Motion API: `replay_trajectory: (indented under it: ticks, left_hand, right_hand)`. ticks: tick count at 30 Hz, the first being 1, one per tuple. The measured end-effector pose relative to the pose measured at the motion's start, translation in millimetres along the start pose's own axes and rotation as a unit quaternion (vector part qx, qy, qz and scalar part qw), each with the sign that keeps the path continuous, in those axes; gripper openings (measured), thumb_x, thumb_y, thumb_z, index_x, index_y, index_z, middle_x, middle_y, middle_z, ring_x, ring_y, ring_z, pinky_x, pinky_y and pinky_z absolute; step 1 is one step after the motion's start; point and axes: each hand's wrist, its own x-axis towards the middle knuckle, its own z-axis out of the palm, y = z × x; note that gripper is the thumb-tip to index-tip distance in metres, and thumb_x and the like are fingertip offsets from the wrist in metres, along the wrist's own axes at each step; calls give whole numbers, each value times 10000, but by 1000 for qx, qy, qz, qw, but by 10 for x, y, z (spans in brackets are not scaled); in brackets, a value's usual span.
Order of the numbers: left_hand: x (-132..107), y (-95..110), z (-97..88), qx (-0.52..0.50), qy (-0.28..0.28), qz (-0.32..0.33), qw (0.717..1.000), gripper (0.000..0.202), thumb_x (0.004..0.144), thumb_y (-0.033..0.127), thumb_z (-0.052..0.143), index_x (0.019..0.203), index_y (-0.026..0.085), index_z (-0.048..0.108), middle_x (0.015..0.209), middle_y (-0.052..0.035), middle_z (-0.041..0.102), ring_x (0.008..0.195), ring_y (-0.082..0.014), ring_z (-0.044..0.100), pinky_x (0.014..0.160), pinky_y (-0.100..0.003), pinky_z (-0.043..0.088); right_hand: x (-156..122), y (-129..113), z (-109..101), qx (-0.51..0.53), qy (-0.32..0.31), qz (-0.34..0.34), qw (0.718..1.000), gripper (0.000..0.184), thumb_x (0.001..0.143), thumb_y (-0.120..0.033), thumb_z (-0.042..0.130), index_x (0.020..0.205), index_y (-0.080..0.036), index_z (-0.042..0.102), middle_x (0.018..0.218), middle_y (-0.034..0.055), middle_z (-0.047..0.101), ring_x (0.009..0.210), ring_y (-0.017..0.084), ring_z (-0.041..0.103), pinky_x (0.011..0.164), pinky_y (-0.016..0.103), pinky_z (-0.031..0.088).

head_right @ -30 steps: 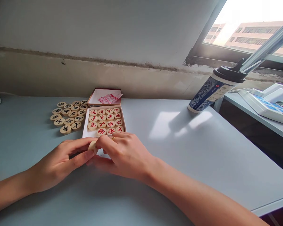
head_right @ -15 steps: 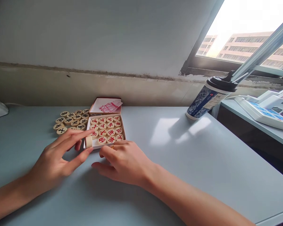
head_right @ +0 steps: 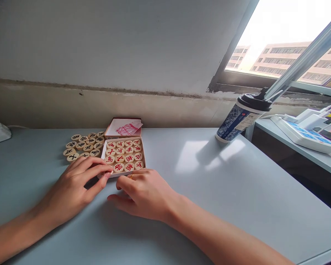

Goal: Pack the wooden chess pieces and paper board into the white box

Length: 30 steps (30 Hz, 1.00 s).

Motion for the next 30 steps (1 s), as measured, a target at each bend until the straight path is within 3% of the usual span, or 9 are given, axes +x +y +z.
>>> replay_trajectory:
  ticks: [5, 9, 14, 17, 20, 22, 30]
  left_hand:
    - [-25, -8, -11, 34, 5, 15, 999, 162, 910, 166, 526, 1002, 225, 646, 969, -2, 656, 916, -200, 542, 827, -361, 401]
    - [-57, 1, -29, 92, 7, 45, 995, 144, 902, 179, 546, 1021, 211, 622, 976, 2, 687, 923, -219, 566, 795, -381, 383]
    - [10, -42, -118, 133, 30, 65, 988, 145, 914, 179, 513, 1034, 188, 594, 969, -31, 680, 919, -225, 579, 792, -380, 390]
    - [84, -126, -220, 210, 48, 63, 974, 107, 914, 191, 474, 909, 191, 581, 888, -45, 664, 857, -239, 584, 750, -386, 390]
    - [107, -201, -325, 349, 10, 53, 935, 184, 903, 228, 438, 739, 207, 519, 740, -61, 602, 744, -271, 564, 683, -410, 361]
    - [88, -226, -366, 401, -17, 36, 915, 204, 902, 250, 419, 719, 212, 499, 678, -62, 558, 697, -283, 548, 661, -417, 343]
    - [40, -127, -233, 387, -40, 46, 920, 132, 859, 175, 469, 771, 188, 566, 748, -103, 582, 768, -311, 566, 672, -434, 383]
  right_hand:
    - [1, 22, 17, 6, 29, 10, 1000, 173, 912, -307, 599, 788, -188, 573, 681, -7, 663, 607, 125, 577, 572, 254, 450]
    - [34, 37, 9, 16, 93, 36, 995, 112, 906, -219, 578, 799, -195, 556, 716, -4, 679, 663, 133, 589, 617, 254, 463]
    - [74, 98, -33, -8, 161, 112, 981, 70, 903, -151, 536, 876, -200, 577, 874, 33, 654, 793, 158, 573, 718, 290, 476]
    - [75, 169, -43, -10, 158, 172, 972, 109, 916, -141, 499, 908, -212, 581, 967, 50, 618, 877, 173, 563, 757, 308, 478]
    - [69, 235, -34, -8, 132, 227, 965, 122, 929, -145, 479, 915, -221, 573, 1015, 54, 610, 915, 184, 563, 775, 324, 477]
    - [66, 264, -21, -7, 110, 250, 962, 124, 933, -152, 470, 909, -220, 570, 1026, 59, 613, 913, 188, 568, 763, 327, 481]
    - [64, 256, -59, -3, 93, 261, 961, 150, 950, -163, 439, 934, -220, 577, 1028, 56, 623, 902, 180, 582, 748, 315, 484]
